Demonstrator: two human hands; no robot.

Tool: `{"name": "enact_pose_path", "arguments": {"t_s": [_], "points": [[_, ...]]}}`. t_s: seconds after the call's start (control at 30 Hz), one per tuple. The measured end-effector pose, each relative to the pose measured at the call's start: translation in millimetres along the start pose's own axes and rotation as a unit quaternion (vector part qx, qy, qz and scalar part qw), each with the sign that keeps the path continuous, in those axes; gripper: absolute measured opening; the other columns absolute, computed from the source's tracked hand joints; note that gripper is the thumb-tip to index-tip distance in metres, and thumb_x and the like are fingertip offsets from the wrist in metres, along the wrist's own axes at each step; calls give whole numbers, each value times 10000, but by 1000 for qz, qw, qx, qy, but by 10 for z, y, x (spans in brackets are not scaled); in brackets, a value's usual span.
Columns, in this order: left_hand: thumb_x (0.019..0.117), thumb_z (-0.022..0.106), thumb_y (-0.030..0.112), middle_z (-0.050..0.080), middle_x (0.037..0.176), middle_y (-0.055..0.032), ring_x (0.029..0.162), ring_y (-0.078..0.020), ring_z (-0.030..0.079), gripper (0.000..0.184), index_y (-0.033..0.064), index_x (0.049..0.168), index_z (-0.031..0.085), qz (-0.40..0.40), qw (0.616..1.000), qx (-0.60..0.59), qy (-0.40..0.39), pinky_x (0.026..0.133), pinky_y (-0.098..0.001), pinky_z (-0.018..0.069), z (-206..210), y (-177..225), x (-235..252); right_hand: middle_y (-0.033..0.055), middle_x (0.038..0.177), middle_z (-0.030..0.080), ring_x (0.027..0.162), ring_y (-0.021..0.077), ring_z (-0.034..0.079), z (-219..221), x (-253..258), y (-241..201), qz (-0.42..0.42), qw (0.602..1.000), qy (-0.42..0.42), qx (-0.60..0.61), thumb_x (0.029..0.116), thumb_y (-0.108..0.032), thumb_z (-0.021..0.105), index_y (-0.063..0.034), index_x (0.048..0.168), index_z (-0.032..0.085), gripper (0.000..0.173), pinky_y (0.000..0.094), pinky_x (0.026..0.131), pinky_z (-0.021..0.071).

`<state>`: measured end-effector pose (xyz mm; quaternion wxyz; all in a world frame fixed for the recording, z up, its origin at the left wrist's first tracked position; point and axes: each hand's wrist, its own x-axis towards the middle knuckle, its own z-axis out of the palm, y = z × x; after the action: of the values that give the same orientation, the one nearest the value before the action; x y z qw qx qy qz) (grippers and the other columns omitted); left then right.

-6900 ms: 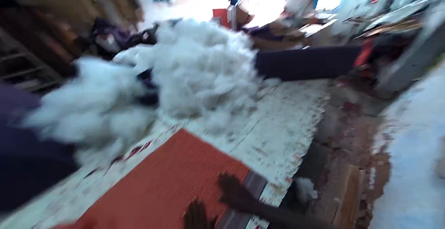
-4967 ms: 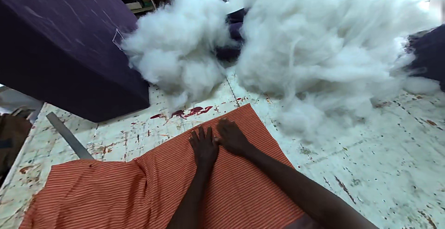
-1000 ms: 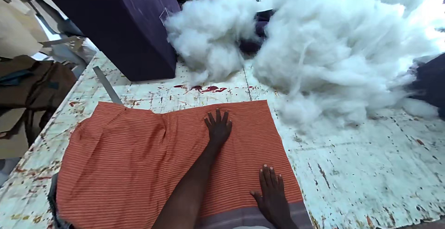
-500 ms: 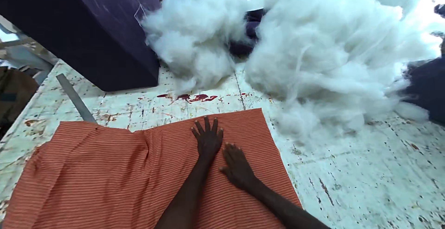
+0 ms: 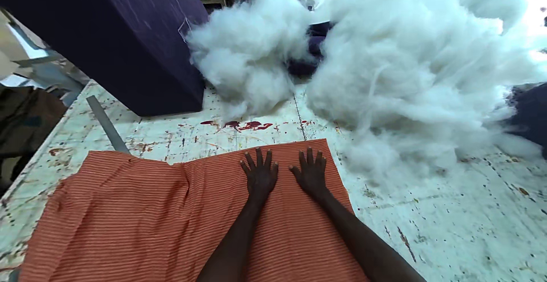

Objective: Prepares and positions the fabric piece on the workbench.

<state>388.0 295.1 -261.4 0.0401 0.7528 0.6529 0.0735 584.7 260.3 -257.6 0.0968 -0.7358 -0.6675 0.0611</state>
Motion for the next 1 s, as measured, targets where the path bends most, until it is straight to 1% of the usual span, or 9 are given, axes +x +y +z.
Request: {"name": "enact_pose_path", "arguments": {"t_s": [0.13,0.3,0.47,0.53,0.6,0.77,0.83,0.9,1.0], "points": [[1042,164,625,186,1710,-129,1546,-516,83,654,352,1623,288,13,1000,-6,-2,1151,-801,50,-44,2,-21,165,1697,203,1544,483,134,-202,-1139,-4,-19,999,-46,14,937,-805,328,-200,1597,379,897,716,1202,129],[1010,217,703,193,1705,-144,1555,-480,101,741,280,1604,352,30,999,-35,-10,1158,-790,66,-102,-51,-15,82,1729,116,1591,346,48,-220,-3044,264,-12,999,-26,21,927,-804,380,-276,1622,323,875,651,1249,115],[1057,309,575,293,1665,-176,1554,-438,175,676,126,1539,459,147,980,-119,63,1201,-720,86,-226,-92,-218,114,1691,256,1571,335,186,-275,-4156,681,33,999,35,21,954,-780,356,-234,1563,447,823,640,1236,179],[1065,321,540,315,1656,-170,1557,-426,180,648,113,1530,470,210,972,-102,34,1210,-717,79,-330,55,-559,126,1684,270,1570,342,185,-288,-4287,784,49,997,49,44,968,-754,362,-202,1571,438,821,642,1233,173],[1069,299,538,260,1684,-150,1572,-404,139,657,137,1580,396,244,966,-78,-18,1217,-704,71,-386,219,-1139,147,1680,272,1563,380,190,-310,-4360,796,69,992,68,77,978,-731,364,-147,1578,419,839,656,1227,171],[1063,205,594,84,1735,-79,1598,-327,4,696,220,1649,235,231,971,-26,-48,1256,-659,47,-253,278,-2849,118,1683,273,1574,318,178,-493,-4149,607,29,981,87,170,1023,-617,428,-140,1550,466,712,604,1268,153],[1051,256,595,111,1730,-93,1597,-328,28,706,197,1633,293,233,970,-28,-68,1258,-649,54,-308,233,-3378,127,1672,297,1569,322,195,-480,-3977,469,-40,974,71,212,1035,-569,438,-118,1511,515,660,598,1266,175],[1051,359,591,251,1700,-51,1588,-299,130,641,225,1572,432,248,960,-84,-102,1261,-633,89,-463,132,-3698,124,1654,337,1560,310,232,-396,-3752,312,-117,962,55,242,1037,-540,442,-118,1480,553,622,577,1263,215],[1085,339,510,423,1620,39,1571,-248,215,510,271,1473,567,238,954,-144,-108,1268,-599,106,-690,-227,-4019,159,1620,384,1534,336,293,-406,-3457,-63,-215,936,26,277,1023,-504,472,-94,1463,563,608,573,1245,262]]}}
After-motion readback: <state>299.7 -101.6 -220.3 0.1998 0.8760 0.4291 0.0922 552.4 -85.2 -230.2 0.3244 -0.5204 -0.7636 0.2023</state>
